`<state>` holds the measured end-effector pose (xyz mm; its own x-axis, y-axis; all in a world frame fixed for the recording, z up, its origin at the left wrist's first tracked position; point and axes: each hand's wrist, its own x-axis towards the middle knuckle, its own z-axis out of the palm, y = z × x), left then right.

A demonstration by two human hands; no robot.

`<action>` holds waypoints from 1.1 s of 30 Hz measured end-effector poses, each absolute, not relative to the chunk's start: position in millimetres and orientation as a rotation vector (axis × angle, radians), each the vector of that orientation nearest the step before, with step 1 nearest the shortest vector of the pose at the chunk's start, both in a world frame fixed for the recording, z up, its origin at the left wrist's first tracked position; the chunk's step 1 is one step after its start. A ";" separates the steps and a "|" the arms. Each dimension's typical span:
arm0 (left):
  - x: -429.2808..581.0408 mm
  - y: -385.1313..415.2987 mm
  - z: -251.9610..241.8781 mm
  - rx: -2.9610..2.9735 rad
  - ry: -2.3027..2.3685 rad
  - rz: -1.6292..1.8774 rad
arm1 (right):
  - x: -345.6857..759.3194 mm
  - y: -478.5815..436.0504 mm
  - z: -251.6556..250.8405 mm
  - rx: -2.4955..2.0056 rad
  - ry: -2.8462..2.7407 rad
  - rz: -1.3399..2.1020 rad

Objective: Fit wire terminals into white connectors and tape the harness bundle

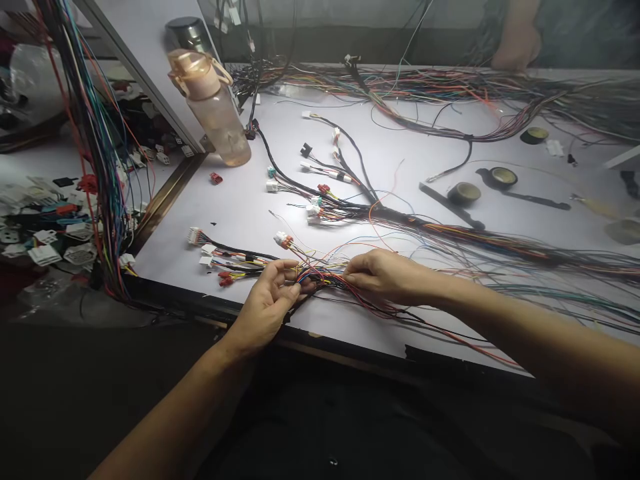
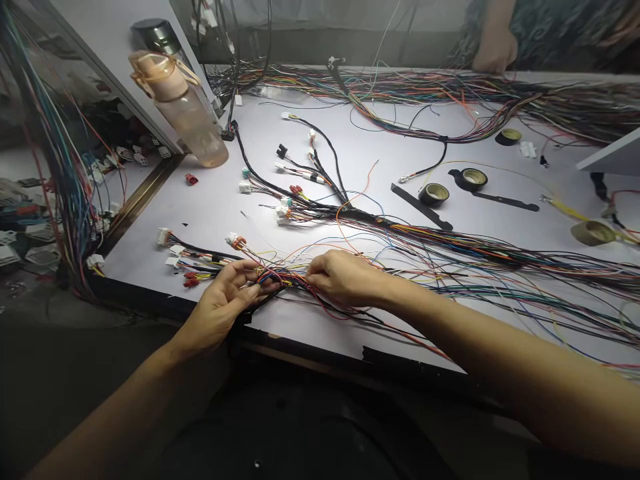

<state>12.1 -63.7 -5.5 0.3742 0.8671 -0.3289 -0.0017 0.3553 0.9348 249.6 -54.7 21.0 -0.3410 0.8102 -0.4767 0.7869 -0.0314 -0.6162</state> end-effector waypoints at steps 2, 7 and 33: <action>12.6 -64.9 -4.7 1.043 1.041 0.735 | 249.9 -53.1 21.7 -1.789 -2.217 1.340; 13.0 -67.8 -8.3 1.082 1.047 0.779 | 253.6 -50.5 23.5 -1.642 -2.087 1.603; 16.2 -55.7 -2.3 1.876 1.273 0.546 | 245.1 -44.2 25.3 -1.485 -1.993 1.712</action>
<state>16.2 -55.7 -2.3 0.4039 0.9116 -0.0768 0.5721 -0.1862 0.7987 245.1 -44.2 25.3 -0.5102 0.7175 -0.4743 0.5773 -0.1231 -0.8072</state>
